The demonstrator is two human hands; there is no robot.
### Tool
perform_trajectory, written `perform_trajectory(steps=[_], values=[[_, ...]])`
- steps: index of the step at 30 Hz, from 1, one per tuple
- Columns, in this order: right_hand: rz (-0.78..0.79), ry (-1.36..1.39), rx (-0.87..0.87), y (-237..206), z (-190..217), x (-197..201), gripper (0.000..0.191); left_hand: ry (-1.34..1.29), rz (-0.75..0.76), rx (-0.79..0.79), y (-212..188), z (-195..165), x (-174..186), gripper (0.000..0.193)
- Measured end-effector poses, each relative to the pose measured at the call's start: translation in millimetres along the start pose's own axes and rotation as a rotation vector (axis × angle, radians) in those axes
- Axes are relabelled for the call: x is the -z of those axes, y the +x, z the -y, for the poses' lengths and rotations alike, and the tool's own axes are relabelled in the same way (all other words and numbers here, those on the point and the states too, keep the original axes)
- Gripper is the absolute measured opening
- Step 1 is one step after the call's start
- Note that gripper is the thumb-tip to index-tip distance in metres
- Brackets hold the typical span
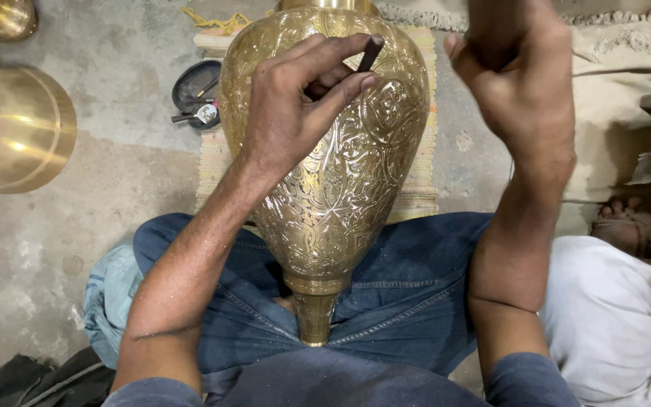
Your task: The person sits cross-legged on the floor holding a large brass vase between their legs and engraves floral patterns into its surface, holding a chisel against the metal and striking it with a wooden mallet, repositioning the chisel across different areas of the vase.
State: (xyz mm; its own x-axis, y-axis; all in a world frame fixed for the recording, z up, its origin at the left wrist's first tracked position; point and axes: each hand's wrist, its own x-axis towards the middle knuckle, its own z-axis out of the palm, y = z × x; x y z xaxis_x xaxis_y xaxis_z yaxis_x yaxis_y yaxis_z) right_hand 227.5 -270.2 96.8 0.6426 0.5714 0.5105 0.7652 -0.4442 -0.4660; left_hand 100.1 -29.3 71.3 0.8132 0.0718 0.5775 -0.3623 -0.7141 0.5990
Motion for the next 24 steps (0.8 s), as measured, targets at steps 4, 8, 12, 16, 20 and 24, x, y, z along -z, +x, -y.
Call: perform_trajectory(steps=[4, 8, 12, 16, 20, 24], values=[[-0.047, -0.119, 0.185, 1.4, 0.9, 1.3, 0.024, -0.003, -0.002, -0.002, 1.1, -2.1, 0.5, 0.031], [-0.063, -0.003, 0.222, 2.0, -1.3, -0.9, 0.021, -0.026, 0.005, -0.007, 1.6, -5.5, 3.9, 0.031], [-0.153, -0.097, 0.231, 1.7, -1.7, -1.9, 0.019, -0.02, 0.013, 0.001, 2.8, -7.7, 4.0, 0.033], [-0.059, -0.19, 0.201, 1.8, 0.1, -1.2, 0.024, -0.031, 0.003, -0.014, 3.2, -7.6, 3.1, 0.031], [-0.012, 0.134, -0.105, 3.6, -1.4, -6.0, 0.029, -0.042, 0.004, -0.003, 1.7, -6.5, 2.8, 0.034], [0.006, -0.042, 0.165, 0.1, -7.7, -6.4, 0.013, -0.051, 0.012, 0.011, 2.8, -2.1, 2.4, 0.03]])
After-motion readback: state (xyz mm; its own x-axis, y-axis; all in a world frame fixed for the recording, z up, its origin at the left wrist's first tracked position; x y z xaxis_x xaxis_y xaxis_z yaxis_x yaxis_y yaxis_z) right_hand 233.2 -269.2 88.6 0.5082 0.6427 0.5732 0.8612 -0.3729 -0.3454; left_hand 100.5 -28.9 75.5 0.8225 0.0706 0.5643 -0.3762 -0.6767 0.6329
